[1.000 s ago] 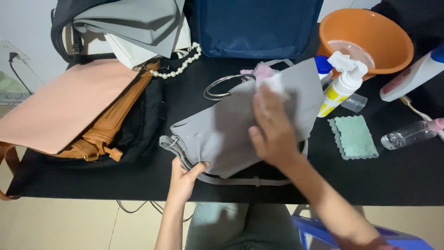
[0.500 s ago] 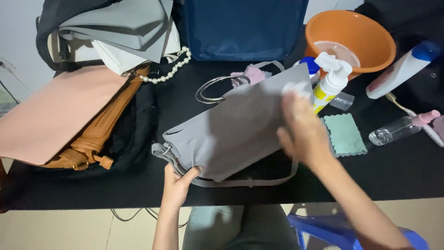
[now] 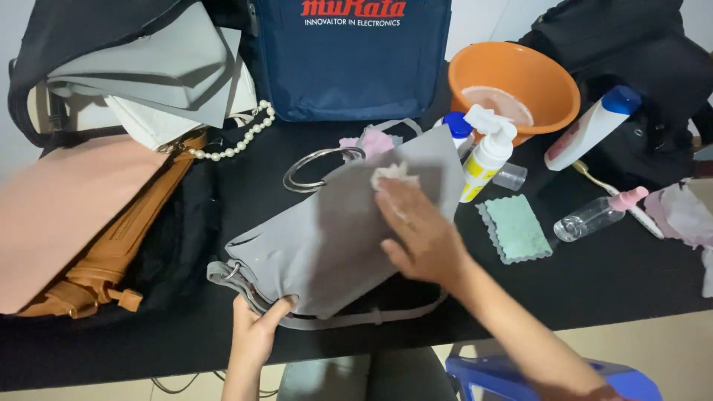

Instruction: Cleaning a grey handbag using a cloth and cleaning solution.

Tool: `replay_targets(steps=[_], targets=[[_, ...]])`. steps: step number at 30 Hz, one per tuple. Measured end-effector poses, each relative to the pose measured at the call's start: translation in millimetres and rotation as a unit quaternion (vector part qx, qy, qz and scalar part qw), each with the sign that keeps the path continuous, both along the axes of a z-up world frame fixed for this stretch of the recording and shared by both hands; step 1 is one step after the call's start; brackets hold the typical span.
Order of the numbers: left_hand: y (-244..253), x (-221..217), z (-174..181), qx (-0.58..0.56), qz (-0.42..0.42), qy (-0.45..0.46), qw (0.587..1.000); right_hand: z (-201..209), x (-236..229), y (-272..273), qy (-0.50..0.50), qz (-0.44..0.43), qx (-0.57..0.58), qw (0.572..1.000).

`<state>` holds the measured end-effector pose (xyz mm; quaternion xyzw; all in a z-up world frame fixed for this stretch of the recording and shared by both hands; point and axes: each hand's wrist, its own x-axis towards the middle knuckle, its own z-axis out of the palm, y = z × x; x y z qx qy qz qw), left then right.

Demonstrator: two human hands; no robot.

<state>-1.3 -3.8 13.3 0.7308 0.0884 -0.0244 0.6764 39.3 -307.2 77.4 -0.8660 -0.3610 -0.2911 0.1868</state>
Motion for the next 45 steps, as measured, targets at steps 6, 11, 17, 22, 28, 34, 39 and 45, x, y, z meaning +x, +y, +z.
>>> replay_targets(steps=[6,11,17,22,28,34,39,45], targets=[[-2,-1,9,-0.024,-0.016,-0.016,0.999,30,21,-25,0.011,-0.203,-0.033,0.979],[-1,-3,3,-0.034,-0.017,-0.023,0.999,20,39,7,-0.005,-0.151,0.05,0.987],[-1,-1,-2,-0.042,-0.012,-0.03,0.999,11,10,16,0.07,-0.015,0.051,0.996],[4,3,-14,-0.046,-0.02,-0.044,0.998,8,13,-30,-0.01,-0.111,-0.015,0.994],[-1,-1,5,-0.055,-0.012,-0.018,0.998,26,30,-14,-0.019,-0.19,0.017,0.981],[0,0,-5,-0.069,-0.006,-0.031,0.997,6,22,24,0.032,-0.105,0.11,0.988],[2,0,0,-0.047,-0.023,-0.026,0.998,3,-12,21,0.029,-0.013,0.085,0.996],[-2,-1,8,-0.049,-0.015,-0.035,0.998,-28,-18,-52,-0.038,-0.191,-0.037,0.98]])
